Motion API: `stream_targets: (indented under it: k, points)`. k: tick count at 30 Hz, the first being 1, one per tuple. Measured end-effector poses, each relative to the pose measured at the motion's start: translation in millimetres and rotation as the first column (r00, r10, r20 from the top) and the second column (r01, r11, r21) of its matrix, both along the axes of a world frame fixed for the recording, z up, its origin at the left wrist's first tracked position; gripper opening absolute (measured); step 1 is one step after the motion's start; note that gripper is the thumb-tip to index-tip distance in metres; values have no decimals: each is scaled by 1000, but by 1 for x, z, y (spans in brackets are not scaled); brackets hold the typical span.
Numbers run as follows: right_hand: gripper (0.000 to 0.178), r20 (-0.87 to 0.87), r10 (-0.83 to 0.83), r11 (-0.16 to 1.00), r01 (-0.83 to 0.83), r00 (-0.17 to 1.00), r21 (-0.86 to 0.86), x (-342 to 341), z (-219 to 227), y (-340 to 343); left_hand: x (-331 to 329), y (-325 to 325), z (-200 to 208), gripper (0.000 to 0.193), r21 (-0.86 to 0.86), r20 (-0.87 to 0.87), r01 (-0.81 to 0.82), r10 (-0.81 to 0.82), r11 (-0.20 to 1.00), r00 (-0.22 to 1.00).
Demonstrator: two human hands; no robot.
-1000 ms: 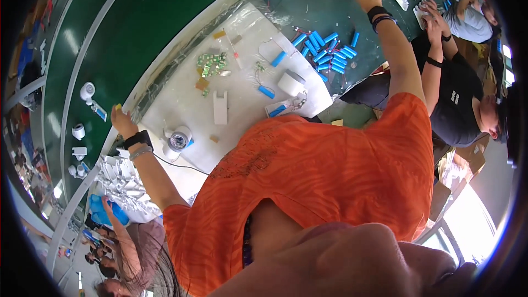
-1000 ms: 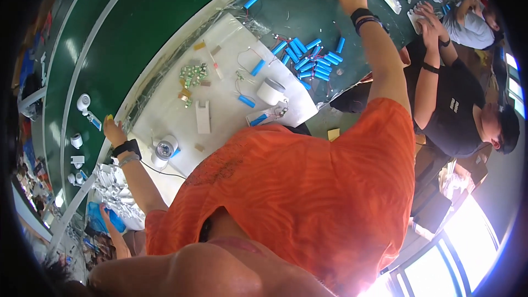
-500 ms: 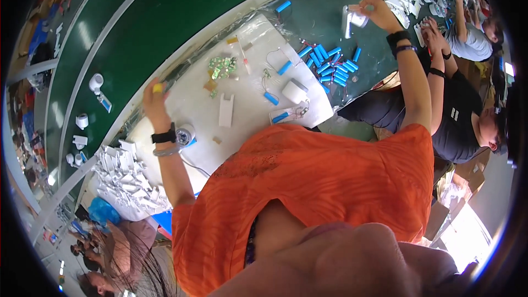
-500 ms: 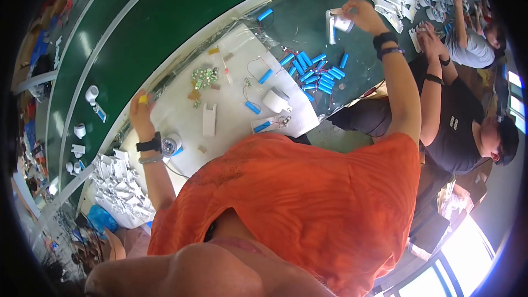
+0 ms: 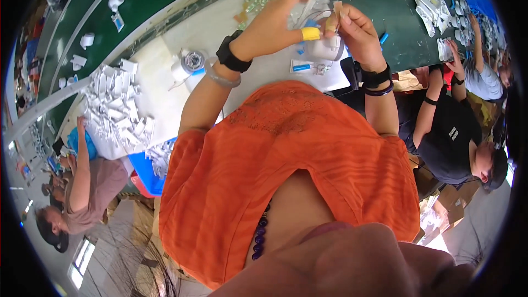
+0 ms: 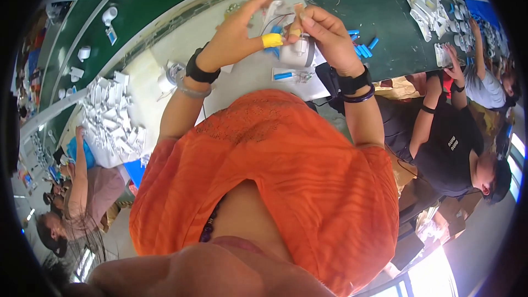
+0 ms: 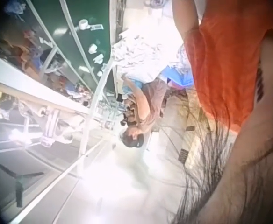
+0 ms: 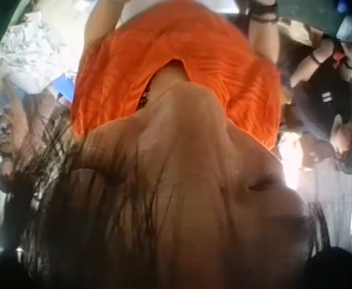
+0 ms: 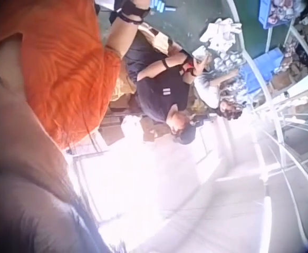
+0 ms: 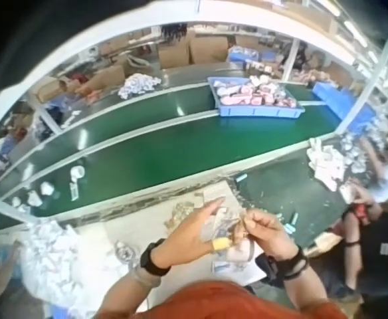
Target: Assembling small handheld electronic fans on a factory production line.
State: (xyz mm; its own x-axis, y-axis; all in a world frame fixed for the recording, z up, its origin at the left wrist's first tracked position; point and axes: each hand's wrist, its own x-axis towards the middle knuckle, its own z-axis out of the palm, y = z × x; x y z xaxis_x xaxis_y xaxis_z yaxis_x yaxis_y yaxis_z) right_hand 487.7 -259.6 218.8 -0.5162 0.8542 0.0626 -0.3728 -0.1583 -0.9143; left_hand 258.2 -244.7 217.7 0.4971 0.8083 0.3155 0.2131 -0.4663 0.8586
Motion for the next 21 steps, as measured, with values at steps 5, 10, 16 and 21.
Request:
stream_targets:
  k: [5, 10, 16, 21]
  points:
    - [31, 121, 123, 984, -105, 985, -143, -12, 18, -33, -19, -33, -19, 56, -495, 191, 246, -171, 834, 966]
    - [20, 296, 281, 948, -217, 913, -233, -22, 20, -46, -38, -53, -8, 37, -310, -2, 128, -135, 942, 991]
    - [14, 668, -412, 877, 73, 620, 474, -46, 16, -78, -48, -78, -3, 35, -694, 423, 319, 7, 646, 906]
    - [17, 366, -724, 579, 226, 585, 783, -64, 14, -85, -27, -94, -6, 31, -627, 462, 164, 193, 762, 866]
